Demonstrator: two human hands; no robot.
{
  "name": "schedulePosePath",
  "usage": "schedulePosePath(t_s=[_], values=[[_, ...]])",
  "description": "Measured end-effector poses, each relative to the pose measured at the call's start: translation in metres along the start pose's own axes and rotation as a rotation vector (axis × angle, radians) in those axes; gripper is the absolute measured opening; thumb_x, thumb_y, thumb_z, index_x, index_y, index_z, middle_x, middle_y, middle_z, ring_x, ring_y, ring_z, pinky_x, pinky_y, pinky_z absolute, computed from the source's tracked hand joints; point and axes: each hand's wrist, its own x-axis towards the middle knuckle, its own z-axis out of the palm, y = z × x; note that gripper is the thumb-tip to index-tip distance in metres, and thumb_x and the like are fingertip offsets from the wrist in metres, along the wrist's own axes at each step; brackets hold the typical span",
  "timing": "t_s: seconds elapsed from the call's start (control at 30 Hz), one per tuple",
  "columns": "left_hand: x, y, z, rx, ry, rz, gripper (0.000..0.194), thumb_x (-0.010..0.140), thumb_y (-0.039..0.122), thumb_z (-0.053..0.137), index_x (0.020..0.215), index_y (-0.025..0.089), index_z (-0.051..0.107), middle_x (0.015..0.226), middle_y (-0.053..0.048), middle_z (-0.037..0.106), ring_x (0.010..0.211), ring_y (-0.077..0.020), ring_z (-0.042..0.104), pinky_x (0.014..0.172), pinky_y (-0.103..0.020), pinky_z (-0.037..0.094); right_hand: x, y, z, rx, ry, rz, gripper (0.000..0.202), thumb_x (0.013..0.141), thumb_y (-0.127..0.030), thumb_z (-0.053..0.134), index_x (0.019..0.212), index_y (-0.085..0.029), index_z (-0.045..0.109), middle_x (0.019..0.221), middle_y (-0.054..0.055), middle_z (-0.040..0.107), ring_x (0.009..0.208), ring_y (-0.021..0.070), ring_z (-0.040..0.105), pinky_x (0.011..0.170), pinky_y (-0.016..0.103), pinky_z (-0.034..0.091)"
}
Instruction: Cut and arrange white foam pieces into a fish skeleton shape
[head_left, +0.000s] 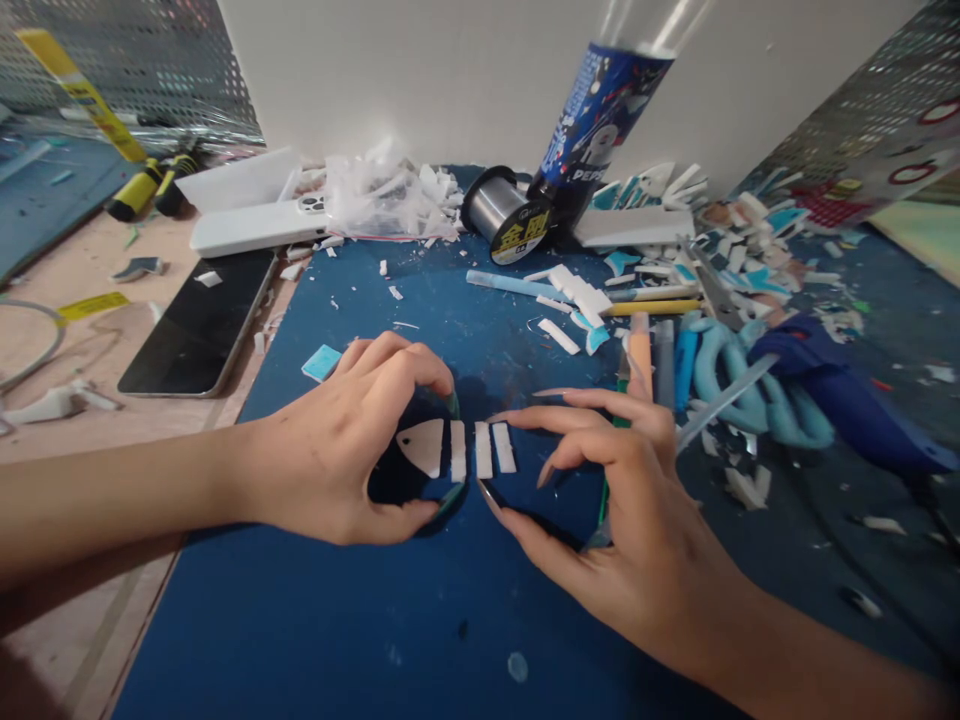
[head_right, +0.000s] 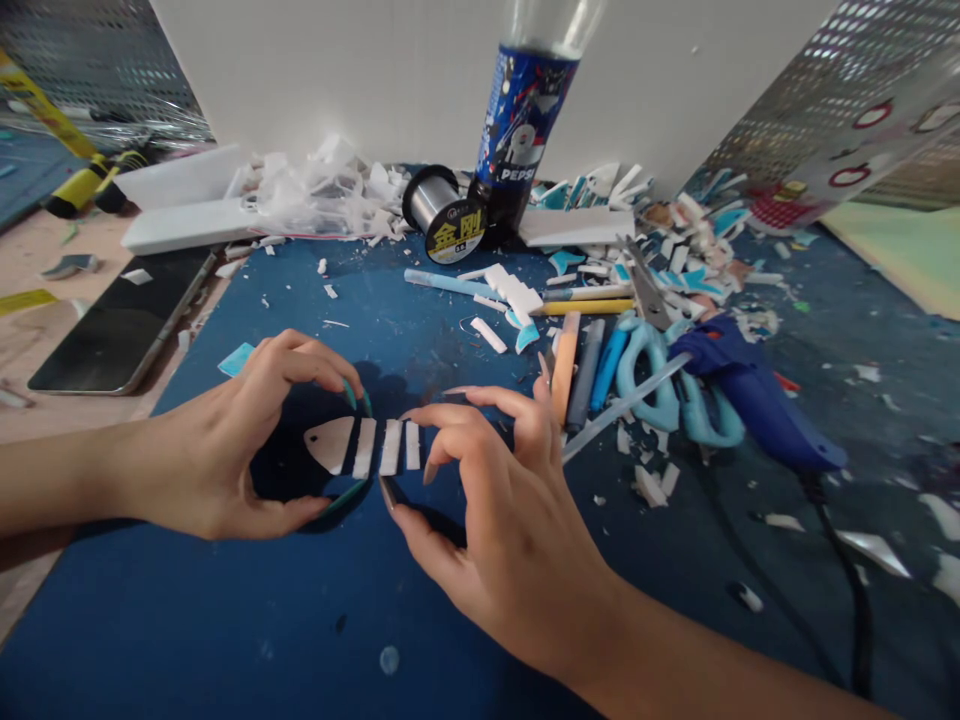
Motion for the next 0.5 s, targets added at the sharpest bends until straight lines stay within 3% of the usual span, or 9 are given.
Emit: schedulePosePath(t_s=[0.33,0.5], values=[[0.0001,-0.0002,-0.0003,-0.006,0.005,0.006,0.054,0.072,0.030,0.067,0.114,0.017,0.036,0.113,-0.015,0.051,0.105,-0.0319,0.048,0.086,-0.050,0.043,0.0010,-0.0004,-0.0001,0.007,-0.014,0.012,0.026,0.082,-0.019,0.063,0.092,-0.022,0.039,0.111,0.010,0.067,0.113,0.0318,0.049,0.092,0.059,0.044],[0.0008,0.0010,0.0002,0.018,0.013,0.017,0.053,0.073,0.029,0.067,0.114,0.017,0.035,0.113,-0.015,0.050,0.105,-0.0329,0.050,0.089,-0.055,0.040,0.0015,-0.0023,-0.0021,0.004,0.013,0.009,0.030,0.078,-0.021,0.065,0.095,-0.021,0.040,0.112,0.012,0.066,0.113,0.0338,0.048,0.096,0.063,0.040]])
